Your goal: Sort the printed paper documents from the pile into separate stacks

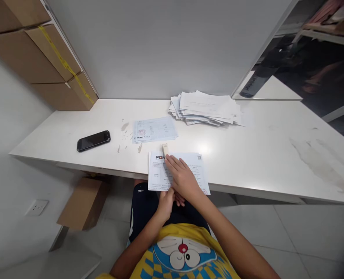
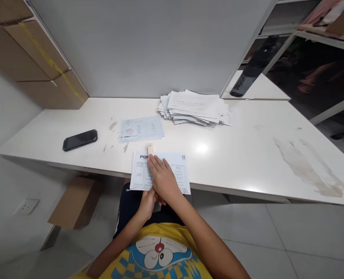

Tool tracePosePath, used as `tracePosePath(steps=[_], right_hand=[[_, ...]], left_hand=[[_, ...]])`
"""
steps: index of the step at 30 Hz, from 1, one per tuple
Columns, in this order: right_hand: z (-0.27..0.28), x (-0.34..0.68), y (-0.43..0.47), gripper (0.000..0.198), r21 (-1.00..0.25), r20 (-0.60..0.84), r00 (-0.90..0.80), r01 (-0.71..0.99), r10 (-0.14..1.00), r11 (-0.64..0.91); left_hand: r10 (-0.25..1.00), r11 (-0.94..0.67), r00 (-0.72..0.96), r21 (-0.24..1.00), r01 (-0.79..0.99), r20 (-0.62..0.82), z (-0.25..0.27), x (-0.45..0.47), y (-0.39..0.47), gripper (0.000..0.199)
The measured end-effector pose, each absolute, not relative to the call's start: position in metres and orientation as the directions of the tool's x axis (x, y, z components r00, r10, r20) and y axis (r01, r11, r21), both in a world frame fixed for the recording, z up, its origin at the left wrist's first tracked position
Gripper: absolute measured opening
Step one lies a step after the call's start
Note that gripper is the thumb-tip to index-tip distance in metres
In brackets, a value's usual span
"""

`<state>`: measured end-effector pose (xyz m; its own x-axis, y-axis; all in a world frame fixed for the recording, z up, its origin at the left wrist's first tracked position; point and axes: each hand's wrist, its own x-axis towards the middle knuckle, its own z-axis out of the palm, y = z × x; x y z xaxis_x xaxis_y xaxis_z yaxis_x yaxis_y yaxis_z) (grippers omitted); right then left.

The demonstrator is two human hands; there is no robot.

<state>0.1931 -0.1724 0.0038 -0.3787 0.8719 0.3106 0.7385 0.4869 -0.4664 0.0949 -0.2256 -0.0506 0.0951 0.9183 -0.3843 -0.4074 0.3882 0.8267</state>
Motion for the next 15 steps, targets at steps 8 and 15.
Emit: tracePosePath(steps=[8, 15], right_hand=[[-0.010, 0.190, -0.176, 0.087, -0.551, 0.329, -0.326, 0.696, 0.886, 0.460], [-0.002, 0.203, -0.176, 0.079, -0.565, 0.425, -0.362, 0.610, 0.830, 0.556]], left_hand=[[0.911, 0.387, 0.040, 0.815, -0.430, -0.411, -0.046, 0.097, -0.229, 0.042], [0.896, 0.362, -0.043, 0.781, -0.509, -0.443, -0.022, 0.095, -0.238, 0.047]])
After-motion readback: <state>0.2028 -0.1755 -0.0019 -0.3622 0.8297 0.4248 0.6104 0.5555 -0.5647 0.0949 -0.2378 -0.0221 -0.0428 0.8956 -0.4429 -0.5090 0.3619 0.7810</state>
